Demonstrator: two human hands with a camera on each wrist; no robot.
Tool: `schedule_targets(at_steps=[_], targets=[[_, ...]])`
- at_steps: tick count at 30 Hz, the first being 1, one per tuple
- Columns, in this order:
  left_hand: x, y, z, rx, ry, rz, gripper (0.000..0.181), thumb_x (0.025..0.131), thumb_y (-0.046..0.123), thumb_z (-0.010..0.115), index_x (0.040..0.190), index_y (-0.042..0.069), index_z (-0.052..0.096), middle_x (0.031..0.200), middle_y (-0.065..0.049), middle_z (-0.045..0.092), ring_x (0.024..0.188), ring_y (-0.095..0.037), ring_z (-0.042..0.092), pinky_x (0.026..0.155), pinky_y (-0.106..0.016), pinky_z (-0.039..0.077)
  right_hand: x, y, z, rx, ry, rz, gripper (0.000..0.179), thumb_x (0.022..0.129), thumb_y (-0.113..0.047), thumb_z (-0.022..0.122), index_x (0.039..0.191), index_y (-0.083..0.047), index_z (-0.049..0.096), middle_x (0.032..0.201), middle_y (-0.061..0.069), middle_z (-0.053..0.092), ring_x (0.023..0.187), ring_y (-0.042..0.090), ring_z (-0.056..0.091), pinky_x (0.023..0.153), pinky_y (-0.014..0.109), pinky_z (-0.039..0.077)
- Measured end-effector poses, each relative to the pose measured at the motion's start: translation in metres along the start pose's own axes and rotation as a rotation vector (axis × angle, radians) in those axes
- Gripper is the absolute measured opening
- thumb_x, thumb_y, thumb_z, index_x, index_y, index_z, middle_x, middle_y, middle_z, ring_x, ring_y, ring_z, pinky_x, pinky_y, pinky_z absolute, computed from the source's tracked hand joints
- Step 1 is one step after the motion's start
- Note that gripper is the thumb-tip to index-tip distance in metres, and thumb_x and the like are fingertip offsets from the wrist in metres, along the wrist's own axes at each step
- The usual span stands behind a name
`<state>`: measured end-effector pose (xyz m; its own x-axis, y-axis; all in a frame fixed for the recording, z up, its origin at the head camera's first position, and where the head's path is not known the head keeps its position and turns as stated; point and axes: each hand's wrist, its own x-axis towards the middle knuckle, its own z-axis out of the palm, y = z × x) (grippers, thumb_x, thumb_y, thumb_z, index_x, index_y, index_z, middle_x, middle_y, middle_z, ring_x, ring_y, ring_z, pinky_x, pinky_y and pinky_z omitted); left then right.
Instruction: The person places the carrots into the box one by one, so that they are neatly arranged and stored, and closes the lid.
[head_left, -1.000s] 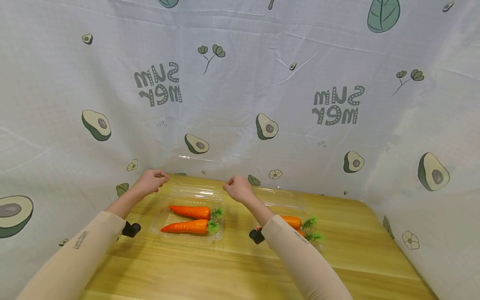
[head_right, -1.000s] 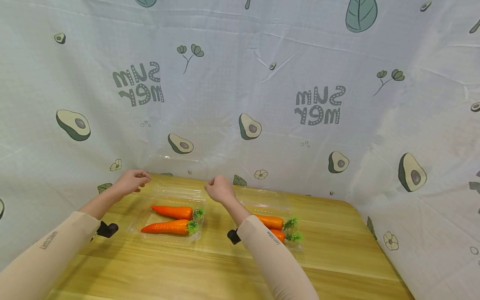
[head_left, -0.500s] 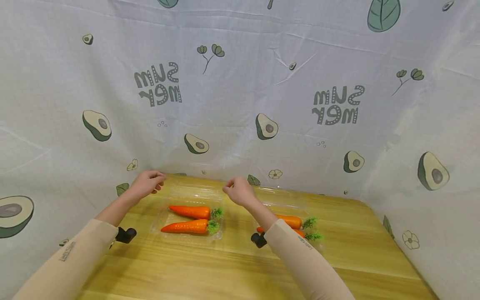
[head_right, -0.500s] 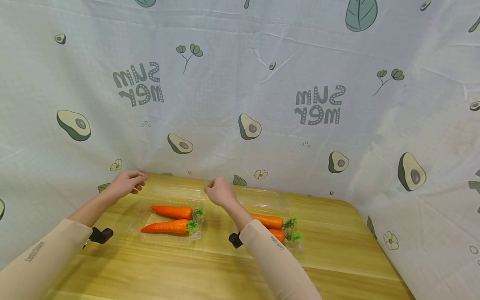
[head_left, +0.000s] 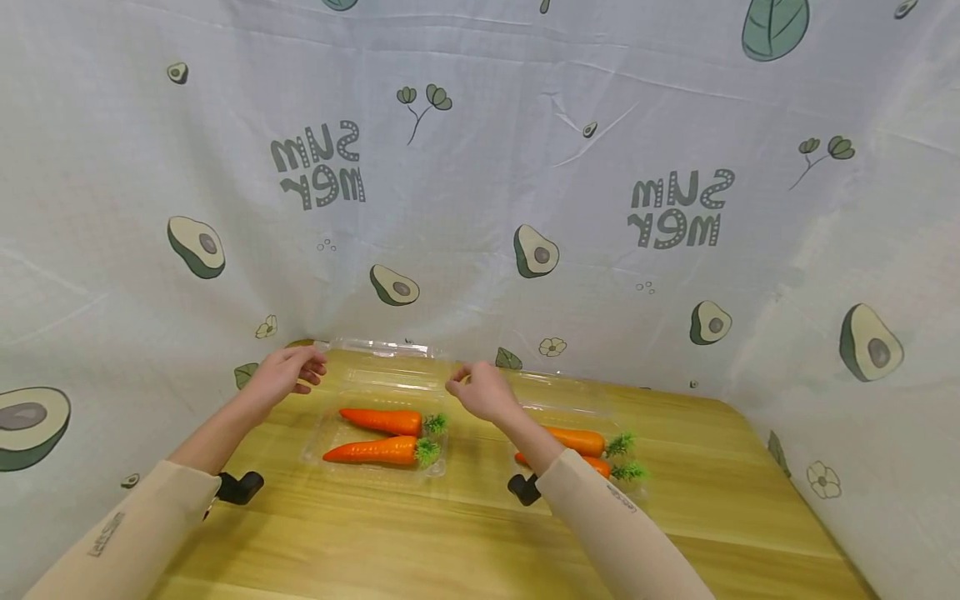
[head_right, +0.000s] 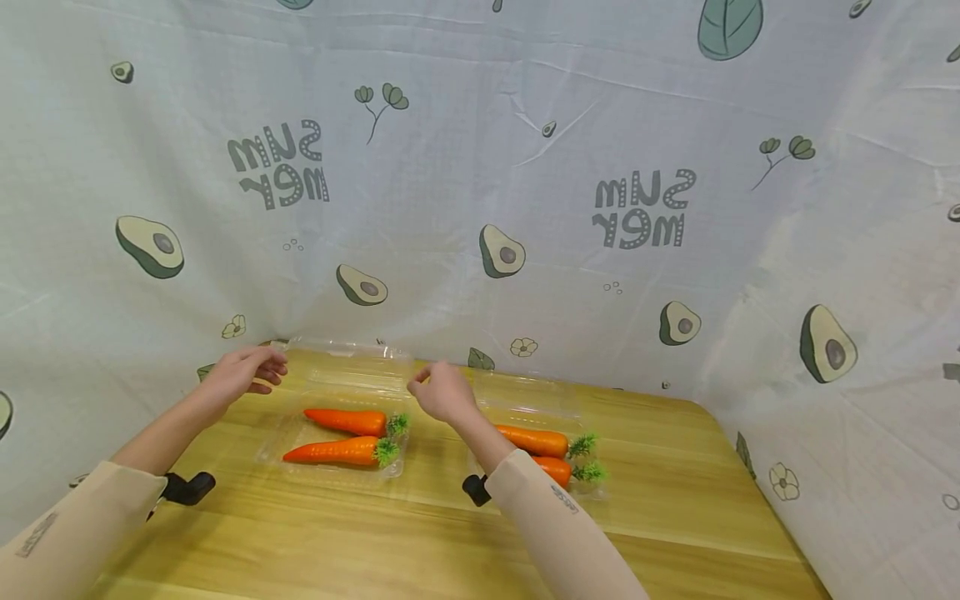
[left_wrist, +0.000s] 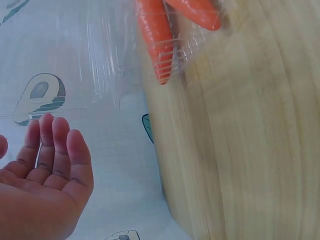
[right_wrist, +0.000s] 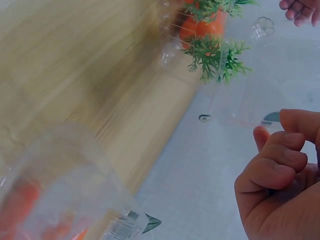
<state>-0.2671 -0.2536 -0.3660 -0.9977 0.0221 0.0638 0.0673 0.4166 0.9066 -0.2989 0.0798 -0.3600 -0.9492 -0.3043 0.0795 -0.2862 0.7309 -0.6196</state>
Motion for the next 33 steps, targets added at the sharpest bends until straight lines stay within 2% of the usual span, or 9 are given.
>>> schedule_targets(at_steps=[4, 9, 13, 19, 26, 33], targets=[[-0.004, 0.001, 0.000, -0.020, 0.003, -0.010, 0.058, 0.110, 0.039, 0.033, 0.129, -0.010, 0.056, 0.118, -0.023, 0.064, 0.103, -0.034, 0.062, 0.085, -0.034, 0.057, -0.003, -0.001, 0.000, -0.018, -0.007, -0.001, 0.023, 0.098, -0.027, 0.065, 0.109, -0.007, 0.073, 0.072, 0.003, 0.061, 0.055, 0.013, 0.045, 0.051, 0.027, 0.036], [-0.011, 0.001, 0.000, -0.008, 0.003, -0.021, 0.063, 0.110, 0.044, 0.030, 0.128, -0.010, 0.057, 0.123, -0.025, 0.062, 0.104, -0.031, 0.062, 0.082, -0.030, 0.056, -0.008, 0.001, 0.001, -0.036, -0.020, -0.015, 0.025, 0.098, -0.027, 0.066, 0.112, -0.007, 0.071, 0.084, 0.004, 0.065, 0.062, 0.014, 0.051, 0.054, 0.028, 0.040], [-0.017, 0.002, 0.001, -0.003, 0.007, -0.017, 0.065, 0.109, 0.048, 0.032, 0.125, -0.009, 0.058, 0.122, -0.024, 0.063, 0.103, -0.028, 0.062, 0.081, -0.030, 0.056, -0.014, 0.001, 0.001, -0.030, -0.045, -0.018, 0.028, 0.098, -0.027, 0.065, 0.116, -0.007, 0.069, 0.076, 0.004, 0.063, 0.057, 0.014, 0.047, 0.052, 0.029, 0.038], [-0.026, 0.001, 0.001, -0.003, 0.027, 0.003, 0.067, 0.108, 0.049, 0.034, 0.125, -0.010, 0.060, 0.119, -0.022, 0.066, 0.100, -0.027, 0.062, 0.080, -0.033, 0.056, -0.020, 0.000, 0.003, -0.029, -0.049, -0.026, 0.032, 0.097, -0.027, 0.066, 0.122, -0.007, 0.068, 0.071, 0.001, 0.058, 0.057, 0.013, 0.047, 0.052, 0.028, 0.037], [-0.036, -0.005, 0.003, 0.026, 0.017, 0.048, 0.054, 0.108, 0.040, 0.041, 0.127, -0.006, 0.062, 0.122, -0.023, 0.063, 0.102, -0.028, 0.061, 0.083, -0.038, 0.056, -0.027, -0.001, 0.005, -0.013, -0.064, -0.020, 0.036, 0.097, -0.026, 0.065, 0.127, -0.007, 0.066, 0.067, -0.001, 0.053, 0.055, 0.013, 0.044, 0.049, 0.027, 0.035], [-0.044, -0.010, 0.006, 0.069, 0.004, 0.062, 0.050, 0.108, 0.038, 0.045, 0.133, -0.002, 0.060, 0.126, -0.021, 0.063, 0.104, -0.026, 0.058, 0.081, -0.033, 0.054, -0.034, 0.000, 0.009, -0.005, -0.099, -0.013, 0.042, 0.098, -0.025, 0.064, 0.135, -0.006, 0.062, 0.063, -0.002, 0.048, 0.051, 0.012, 0.040, 0.047, 0.027, 0.033]])
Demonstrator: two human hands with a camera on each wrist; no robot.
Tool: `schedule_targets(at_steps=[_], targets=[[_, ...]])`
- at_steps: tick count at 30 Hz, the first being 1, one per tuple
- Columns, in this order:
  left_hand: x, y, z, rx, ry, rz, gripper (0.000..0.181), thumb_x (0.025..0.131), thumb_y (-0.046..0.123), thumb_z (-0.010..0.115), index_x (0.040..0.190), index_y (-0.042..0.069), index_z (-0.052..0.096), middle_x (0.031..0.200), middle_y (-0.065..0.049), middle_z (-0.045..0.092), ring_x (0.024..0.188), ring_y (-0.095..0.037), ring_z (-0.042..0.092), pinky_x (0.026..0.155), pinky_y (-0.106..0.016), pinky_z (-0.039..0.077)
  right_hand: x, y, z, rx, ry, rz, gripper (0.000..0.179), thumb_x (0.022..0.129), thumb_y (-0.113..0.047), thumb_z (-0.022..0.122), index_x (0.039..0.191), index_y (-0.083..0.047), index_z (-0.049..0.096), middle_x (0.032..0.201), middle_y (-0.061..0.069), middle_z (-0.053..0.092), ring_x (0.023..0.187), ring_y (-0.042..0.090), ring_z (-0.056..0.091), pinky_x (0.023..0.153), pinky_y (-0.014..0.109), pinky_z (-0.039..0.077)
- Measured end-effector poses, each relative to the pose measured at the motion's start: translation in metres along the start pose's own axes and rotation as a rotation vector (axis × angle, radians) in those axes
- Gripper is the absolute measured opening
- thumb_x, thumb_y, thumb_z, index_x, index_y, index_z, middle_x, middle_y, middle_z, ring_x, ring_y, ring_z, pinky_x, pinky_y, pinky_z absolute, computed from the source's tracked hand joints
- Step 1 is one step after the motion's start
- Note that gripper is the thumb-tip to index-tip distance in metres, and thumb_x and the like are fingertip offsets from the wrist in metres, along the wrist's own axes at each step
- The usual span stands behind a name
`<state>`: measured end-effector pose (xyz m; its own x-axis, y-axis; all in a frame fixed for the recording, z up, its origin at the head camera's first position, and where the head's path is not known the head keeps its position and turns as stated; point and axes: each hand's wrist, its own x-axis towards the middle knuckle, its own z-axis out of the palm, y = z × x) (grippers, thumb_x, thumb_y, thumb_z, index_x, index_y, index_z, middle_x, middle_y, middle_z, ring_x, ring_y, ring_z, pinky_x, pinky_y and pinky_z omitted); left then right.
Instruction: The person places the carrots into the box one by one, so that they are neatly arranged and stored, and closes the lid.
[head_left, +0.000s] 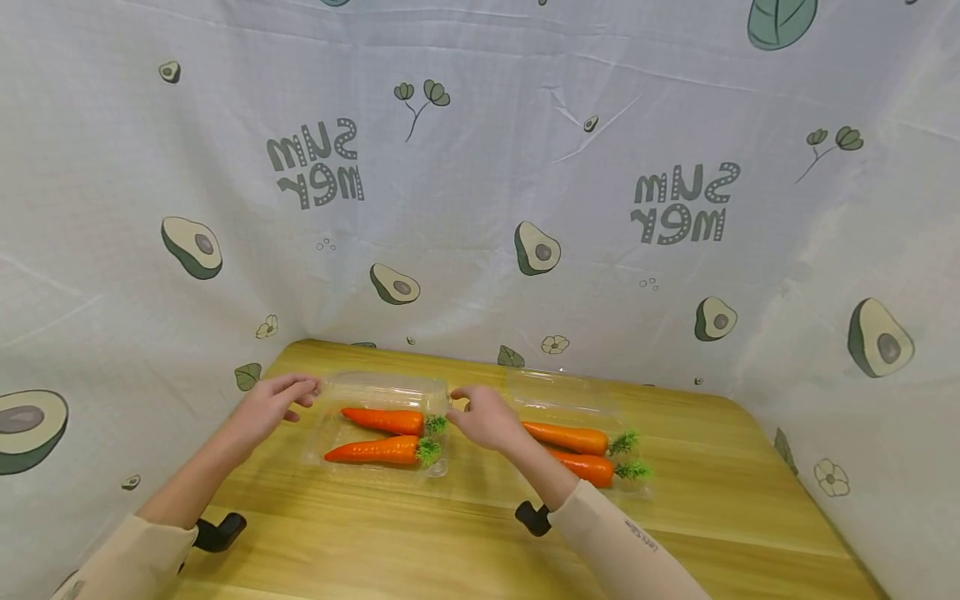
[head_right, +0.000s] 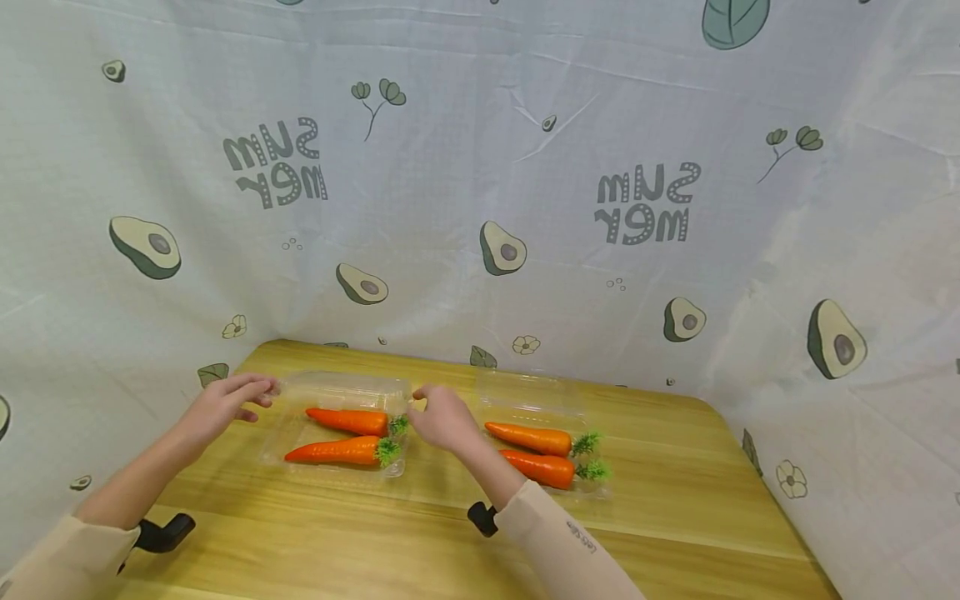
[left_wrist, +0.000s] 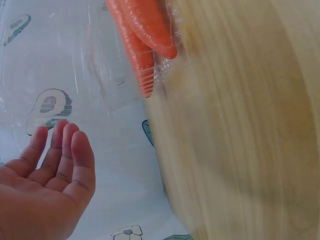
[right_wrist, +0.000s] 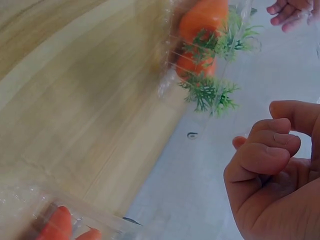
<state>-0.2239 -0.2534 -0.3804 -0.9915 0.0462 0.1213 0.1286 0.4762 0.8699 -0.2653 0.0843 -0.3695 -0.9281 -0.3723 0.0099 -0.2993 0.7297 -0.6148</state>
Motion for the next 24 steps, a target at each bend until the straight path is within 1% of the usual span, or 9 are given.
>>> schedule_targets(at_steps=[5, 10, 19, 24], targets=[[-0.005, -0.004, 0.003, 0.009, -0.011, 0.018, 0.047, 0.107, 0.031, 0.050, 0.139, -0.003, 0.054, 0.133, -0.023, 0.061, 0.110, -0.030, 0.059, 0.080, -0.033, 0.055, -0.004, 0.003, 0.003, 0.011, -0.016, -0.002, 0.045, 0.099, -0.026, 0.063, 0.139, -0.006, 0.058, 0.060, -0.003, 0.047, 0.050, 0.012, 0.038, 0.048, 0.028, 0.032], [-0.009, -0.006, 0.005, 0.014, -0.023, 0.024, 0.050, 0.106, 0.032, 0.051, 0.143, -0.002, 0.050, 0.138, -0.024, 0.058, 0.118, -0.034, 0.059, 0.081, -0.035, 0.055, -0.006, 0.005, 0.006, 0.019, -0.024, -0.010, 0.047, 0.100, -0.025, 0.063, 0.142, -0.006, 0.055, 0.056, -0.005, 0.041, 0.047, 0.011, 0.035, 0.046, 0.026, 0.030], [-0.013, -0.009, 0.008, 0.043, -0.017, 0.037, 0.049, 0.106, 0.033, 0.052, 0.141, -0.001, 0.051, 0.132, -0.022, 0.061, 0.116, -0.035, 0.060, 0.083, -0.039, 0.055, -0.015, 0.006, 0.010, 0.034, -0.042, -0.002, 0.052, 0.101, -0.024, 0.061, 0.148, -0.007, 0.048, 0.054, -0.005, 0.038, 0.047, 0.011, 0.033, 0.046, 0.027, 0.030], [-0.015, -0.013, 0.010, 0.080, -0.005, 0.046, 0.046, 0.105, 0.031, 0.054, 0.138, -0.001, 0.054, 0.129, -0.021, 0.062, 0.112, -0.033, 0.060, 0.081, -0.037, 0.055, -0.019, 0.007, 0.011, 0.047, -0.045, -0.002, 0.053, 0.100, -0.022, 0.060, 0.149, -0.005, 0.047, 0.055, -0.005, 0.039, 0.047, 0.011, 0.034, 0.046, 0.027, 0.030]])
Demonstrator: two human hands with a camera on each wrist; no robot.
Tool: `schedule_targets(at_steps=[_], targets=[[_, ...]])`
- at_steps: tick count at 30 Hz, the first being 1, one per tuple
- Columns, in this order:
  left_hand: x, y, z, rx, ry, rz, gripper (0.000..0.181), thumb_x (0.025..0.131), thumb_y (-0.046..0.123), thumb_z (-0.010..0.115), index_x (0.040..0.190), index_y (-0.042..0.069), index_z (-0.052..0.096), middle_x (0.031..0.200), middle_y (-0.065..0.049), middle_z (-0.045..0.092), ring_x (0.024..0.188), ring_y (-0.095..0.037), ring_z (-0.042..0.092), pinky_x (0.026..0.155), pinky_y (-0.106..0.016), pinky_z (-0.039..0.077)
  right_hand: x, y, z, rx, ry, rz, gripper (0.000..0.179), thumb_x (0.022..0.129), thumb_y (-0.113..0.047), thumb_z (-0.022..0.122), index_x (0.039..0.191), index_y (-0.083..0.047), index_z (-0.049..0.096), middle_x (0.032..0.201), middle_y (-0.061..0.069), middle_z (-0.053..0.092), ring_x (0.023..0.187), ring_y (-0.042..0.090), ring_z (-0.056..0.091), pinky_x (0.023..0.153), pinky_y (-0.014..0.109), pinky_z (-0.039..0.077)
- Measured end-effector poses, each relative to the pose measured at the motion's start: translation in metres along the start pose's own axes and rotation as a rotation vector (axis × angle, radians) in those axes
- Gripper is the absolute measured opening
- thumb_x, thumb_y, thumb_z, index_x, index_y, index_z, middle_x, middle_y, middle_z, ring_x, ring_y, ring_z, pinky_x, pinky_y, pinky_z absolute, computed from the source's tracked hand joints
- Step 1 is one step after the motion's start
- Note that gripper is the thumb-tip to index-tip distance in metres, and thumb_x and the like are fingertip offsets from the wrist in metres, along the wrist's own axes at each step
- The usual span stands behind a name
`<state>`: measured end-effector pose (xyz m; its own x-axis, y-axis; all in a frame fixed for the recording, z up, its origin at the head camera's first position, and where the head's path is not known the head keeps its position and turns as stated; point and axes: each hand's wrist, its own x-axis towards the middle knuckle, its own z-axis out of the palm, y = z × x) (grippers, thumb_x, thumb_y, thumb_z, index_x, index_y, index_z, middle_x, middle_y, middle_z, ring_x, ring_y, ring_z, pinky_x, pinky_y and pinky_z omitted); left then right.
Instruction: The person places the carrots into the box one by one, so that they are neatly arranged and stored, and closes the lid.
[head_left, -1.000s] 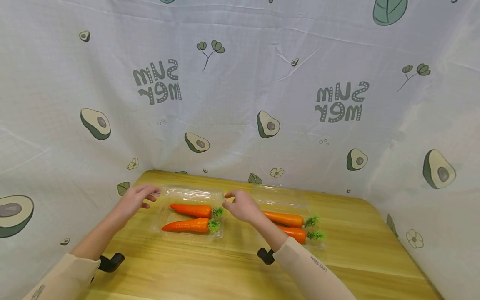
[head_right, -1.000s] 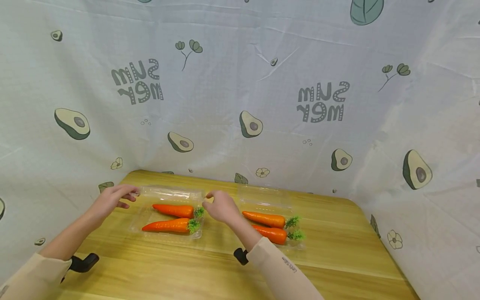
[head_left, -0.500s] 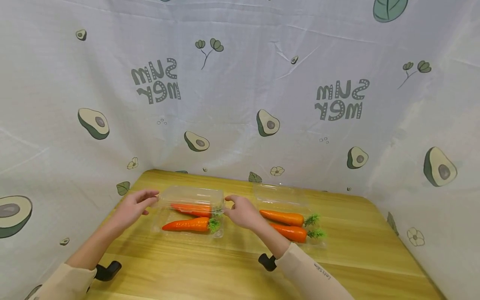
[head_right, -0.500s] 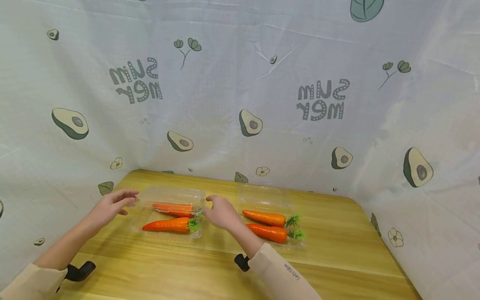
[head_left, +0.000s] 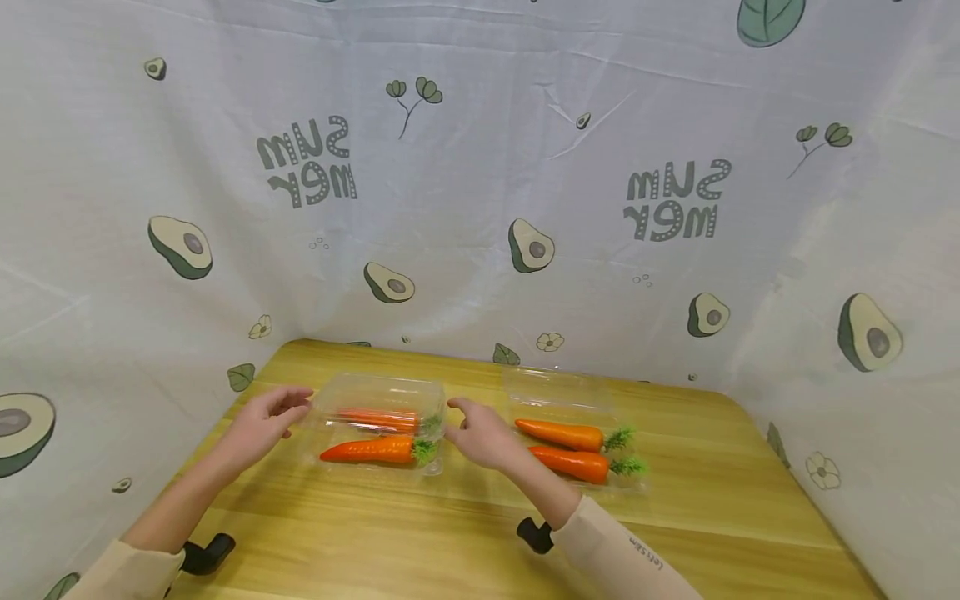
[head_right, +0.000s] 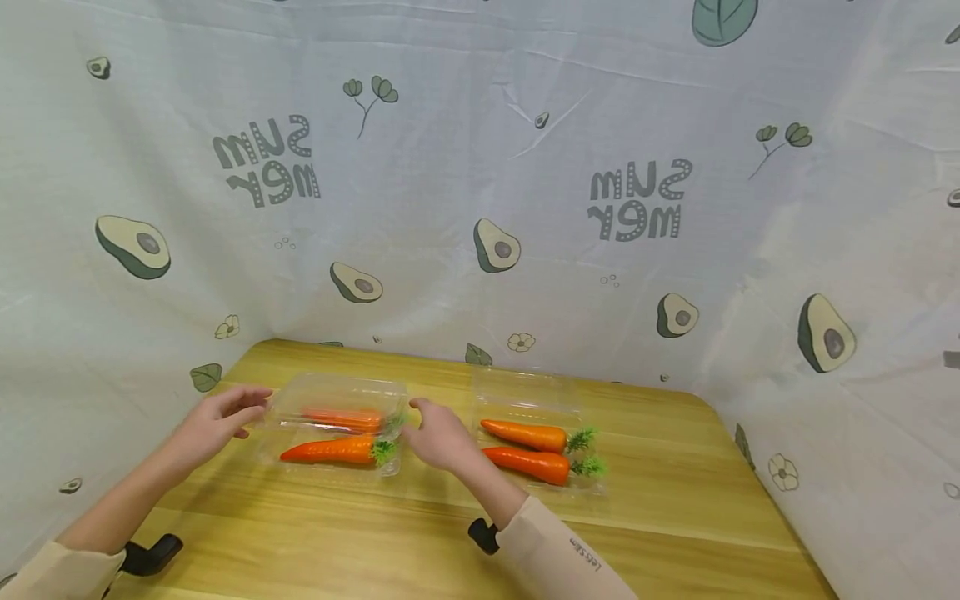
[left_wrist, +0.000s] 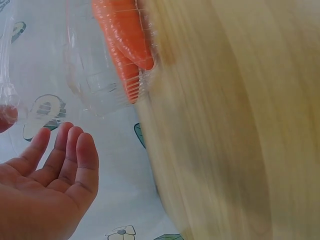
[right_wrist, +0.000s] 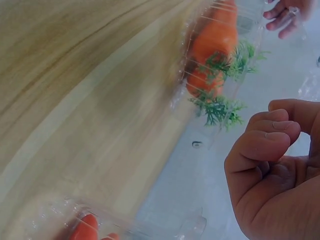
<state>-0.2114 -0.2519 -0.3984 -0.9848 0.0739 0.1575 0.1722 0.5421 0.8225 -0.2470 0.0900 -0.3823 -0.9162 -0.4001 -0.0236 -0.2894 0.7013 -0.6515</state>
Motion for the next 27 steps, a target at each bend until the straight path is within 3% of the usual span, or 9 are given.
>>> schedule_targets(at_steps=[10, 27], targets=[[-0.007, -0.004, 0.003, 0.065, -0.006, 0.020, 0.041, 0.103, 0.023, 0.059, 0.136, -0.002, 0.056, 0.122, -0.017, 0.065, 0.108, -0.029, 0.058, 0.076, -0.029, 0.054, -0.006, 0.004, 0.007, 0.006, -0.007, -0.007, 0.051, 0.100, -0.019, 0.057, 0.148, -0.005, 0.048, 0.054, -0.006, 0.038, 0.045, 0.011, 0.030, 0.045, 0.026, 0.027], [-0.013, -0.008, 0.006, 0.091, -0.079, 0.020, 0.046, 0.101, 0.020, 0.062, 0.139, -0.002, 0.052, 0.125, -0.019, 0.062, 0.109, -0.031, 0.058, 0.082, -0.039, 0.051, -0.011, 0.008, 0.019, 0.050, 0.007, 0.025, 0.062, 0.095, -0.024, 0.060, 0.152, -0.007, 0.042, 0.053, -0.008, 0.038, 0.045, 0.010, 0.030, 0.043, 0.025, 0.027]])
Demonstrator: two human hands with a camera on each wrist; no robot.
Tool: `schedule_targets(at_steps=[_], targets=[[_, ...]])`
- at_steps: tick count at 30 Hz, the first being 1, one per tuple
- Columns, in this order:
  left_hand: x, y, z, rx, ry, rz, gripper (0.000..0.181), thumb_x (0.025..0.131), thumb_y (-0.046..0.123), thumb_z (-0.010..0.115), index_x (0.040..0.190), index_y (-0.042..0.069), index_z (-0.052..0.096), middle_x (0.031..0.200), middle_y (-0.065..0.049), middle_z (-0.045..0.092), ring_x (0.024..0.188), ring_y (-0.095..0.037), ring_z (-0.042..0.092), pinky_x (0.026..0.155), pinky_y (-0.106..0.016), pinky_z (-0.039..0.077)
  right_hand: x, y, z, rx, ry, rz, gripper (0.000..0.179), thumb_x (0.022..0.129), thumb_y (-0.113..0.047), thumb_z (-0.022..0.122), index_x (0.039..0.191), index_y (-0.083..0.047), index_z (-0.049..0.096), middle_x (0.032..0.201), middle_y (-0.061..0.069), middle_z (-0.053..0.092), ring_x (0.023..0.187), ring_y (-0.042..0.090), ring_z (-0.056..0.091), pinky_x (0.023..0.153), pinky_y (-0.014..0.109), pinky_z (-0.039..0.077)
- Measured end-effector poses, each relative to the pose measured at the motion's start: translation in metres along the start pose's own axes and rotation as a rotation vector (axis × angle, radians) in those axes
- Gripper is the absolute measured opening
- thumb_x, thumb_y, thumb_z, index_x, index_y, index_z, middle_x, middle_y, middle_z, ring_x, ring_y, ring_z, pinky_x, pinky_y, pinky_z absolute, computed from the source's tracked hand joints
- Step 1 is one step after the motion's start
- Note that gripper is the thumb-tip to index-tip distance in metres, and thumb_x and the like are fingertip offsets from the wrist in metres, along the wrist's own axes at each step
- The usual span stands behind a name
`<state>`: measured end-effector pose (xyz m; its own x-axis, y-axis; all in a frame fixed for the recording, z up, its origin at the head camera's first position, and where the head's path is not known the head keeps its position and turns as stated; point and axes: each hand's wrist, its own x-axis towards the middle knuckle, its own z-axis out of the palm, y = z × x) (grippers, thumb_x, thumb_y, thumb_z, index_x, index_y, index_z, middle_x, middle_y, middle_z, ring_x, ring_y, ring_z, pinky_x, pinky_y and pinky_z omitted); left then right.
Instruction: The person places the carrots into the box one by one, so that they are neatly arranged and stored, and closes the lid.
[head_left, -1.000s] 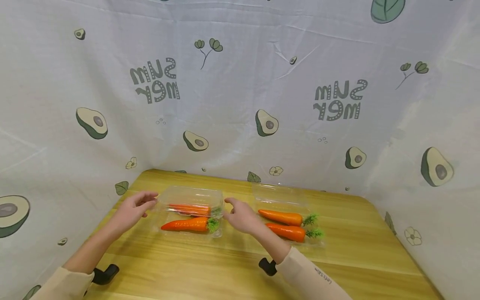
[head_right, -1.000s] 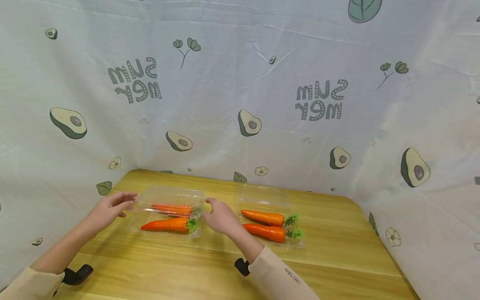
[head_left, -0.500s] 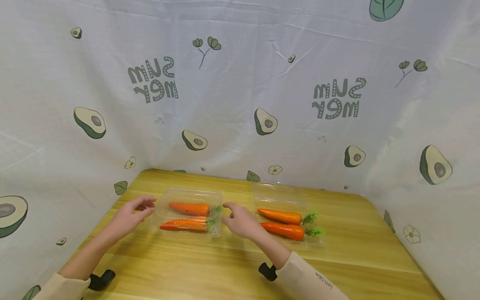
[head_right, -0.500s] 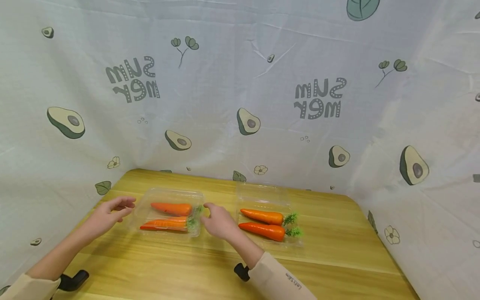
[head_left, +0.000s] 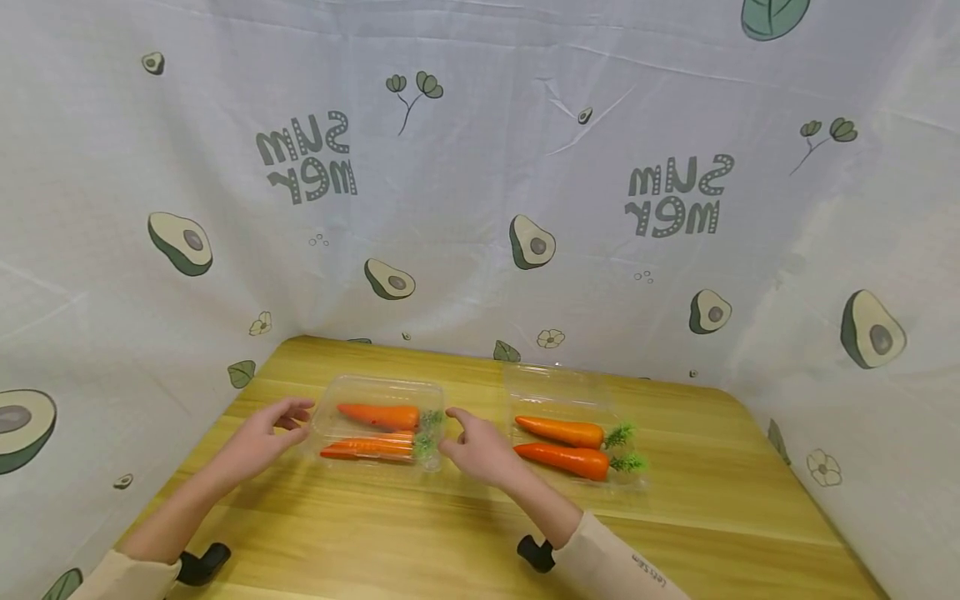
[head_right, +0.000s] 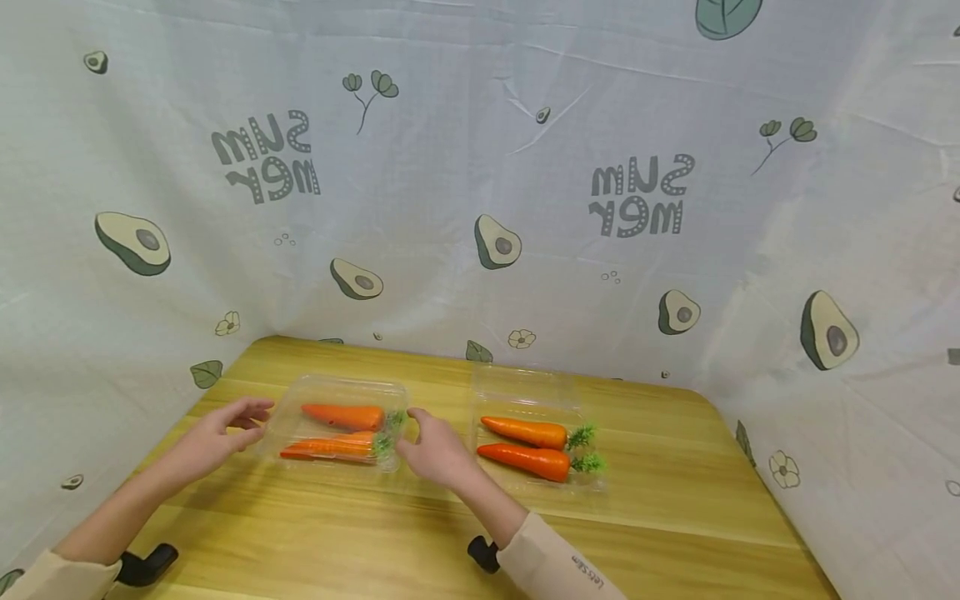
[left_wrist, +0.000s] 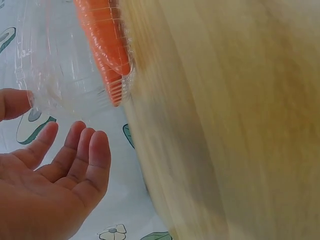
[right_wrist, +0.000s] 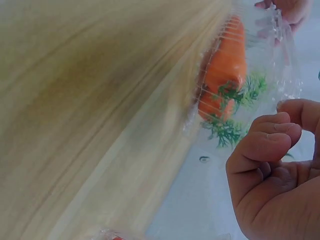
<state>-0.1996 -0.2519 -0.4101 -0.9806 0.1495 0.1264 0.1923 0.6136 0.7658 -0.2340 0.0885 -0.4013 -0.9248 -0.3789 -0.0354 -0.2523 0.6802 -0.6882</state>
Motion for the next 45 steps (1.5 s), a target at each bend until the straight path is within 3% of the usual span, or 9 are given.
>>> schedule_targets(at_steps=[6, 9, 12, 16, 20, 23, 28, 34, 45], targets=[[-0.001, -0.003, -0.001, 0.012, -0.028, -0.042, 0.047, 0.100, 0.023, 0.062, 0.137, -0.005, 0.051, 0.121, -0.019, 0.063, 0.108, -0.032, 0.060, 0.083, -0.041, 0.052, -0.002, 0.002, 0.005, 0.018, 0.008, 0.029, 0.067, 0.095, -0.028, 0.062, 0.153, -0.002, 0.039, 0.059, -0.004, 0.048, 0.049, 0.010, 0.039, 0.045, 0.026, 0.033], [-0.002, -0.005, -0.002, 0.007, -0.052, -0.076, 0.048, 0.101, 0.023, 0.061, 0.137, -0.007, 0.051, 0.119, -0.020, 0.063, 0.108, -0.034, 0.061, 0.083, -0.042, 0.053, -0.004, 0.003, 0.006, 0.025, 0.008, 0.047, 0.067, 0.095, -0.032, 0.063, 0.150, -0.001, 0.043, 0.080, 0.003, 0.066, 0.064, 0.012, 0.055, 0.054, 0.031, 0.045], [-0.003, -0.005, -0.003, 0.015, -0.076, -0.132, 0.045, 0.102, 0.026, 0.060, 0.132, -0.006, 0.056, 0.119, -0.019, 0.065, 0.107, -0.032, 0.062, 0.083, -0.041, 0.053, -0.005, 0.004, 0.007, 0.029, 0.005, 0.057, 0.063, 0.094, -0.035, 0.064, 0.145, 0.000, 0.050, 0.107, 0.013, 0.071, 0.086, 0.019, 0.066, 0.068, 0.038, 0.053], [-0.004, -0.005, -0.003, 0.001, -0.105, -0.196, 0.034, 0.103, 0.029, 0.057, 0.108, -0.003, 0.067, 0.092, -0.009, 0.064, 0.081, -0.022, 0.058, 0.069, -0.035, 0.048, -0.008, 0.004, 0.006, 0.045, -0.005, 0.078, 0.059, 0.093, -0.039, 0.065, 0.137, -0.001, 0.058, 0.117, 0.016, 0.069, 0.094, 0.021, 0.065, 0.072, 0.040, 0.052], [-0.003, -0.008, -0.002, -0.054, -0.121, -0.229, 0.031, 0.102, 0.025, 0.055, 0.085, 0.000, 0.063, 0.070, -0.002, 0.049, 0.062, -0.015, 0.043, 0.057, -0.029, 0.039, -0.010, 0.003, 0.006, 0.111, -0.033, 0.108, 0.055, 0.094, -0.041, 0.064, 0.134, -0.003, 0.061, 0.091, 0.009, 0.069, 0.059, 0.012, 0.052, 0.049, 0.029, 0.041], [-0.002, -0.010, -0.002, -0.047, -0.127, -0.217, 0.033, 0.102, 0.024, 0.053, 0.083, 0.000, 0.065, 0.073, -0.002, 0.056, 0.066, -0.015, 0.048, 0.060, -0.029, 0.043, -0.011, 0.004, 0.008, 0.191, -0.060, 0.126, 0.054, 0.095, -0.039, 0.063, 0.135, -0.002, 0.060, 0.066, 0.002, 0.057, 0.041, 0.009, 0.030, 0.038, 0.024, 0.028], [-0.002, -0.010, -0.002, -0.053, -0.151, -0.215, 0.036, 0.105, 0.022, 0.050, 0.090, -0.004, 0.069, 0.081, -0.005, 0.065, 0.076, -0.018, 0.057, 0.065, -0.032, 0.048, -0.013, 0.004, 0.011, 0.274, -0.083, 0.114, 0.049, 0.097, -0.035, 0.062, 0.131, 0.000, 0.062, 0.050, -0.006, 0.041, 0.037, 0.007, 0.025, 0.036, 0.022, 0.025], [-0.003, -0.010, -0.001, -0.099, -0.174, -0.246, 0.037, 0.105, 0.023, 0.049, 0.091, -0.005, 0.069, 0.079, -0.005, 0.064, 0.075, -0.018, 0.058, 0.065, -0.032, 0.048, -0.013, 0.006, 0.011, 0.344, -0.124, 0.097, 0.030, 0.097, -0.029, 0.062, 0.102, -0.001, 0.072, 0.047, -0.007, 0.033, 0.038, 0.009, 0.024, 0.039, 0.023, 0.026], [-0.003, -0.013, -0.006, -0.195, -0.239, -0.267, 0.036, 0.104, 0.027, 0.052, 0.093, -0.004, 0.069, 0.080, -0.004, 0.065, 0.077, -0.017, 0.060, 0.069, -0.033, 0.050, -0.015, 0.006, 0.016, 0.402, -0.134, 0.121, 0.028, 0.092, -0.023, 0.063, 0.086, 0.002, 0.075, 0.044, -0.006, 0.036, 0.038, 0.008, 0.023, 0.037, 0.023, 0.024]])
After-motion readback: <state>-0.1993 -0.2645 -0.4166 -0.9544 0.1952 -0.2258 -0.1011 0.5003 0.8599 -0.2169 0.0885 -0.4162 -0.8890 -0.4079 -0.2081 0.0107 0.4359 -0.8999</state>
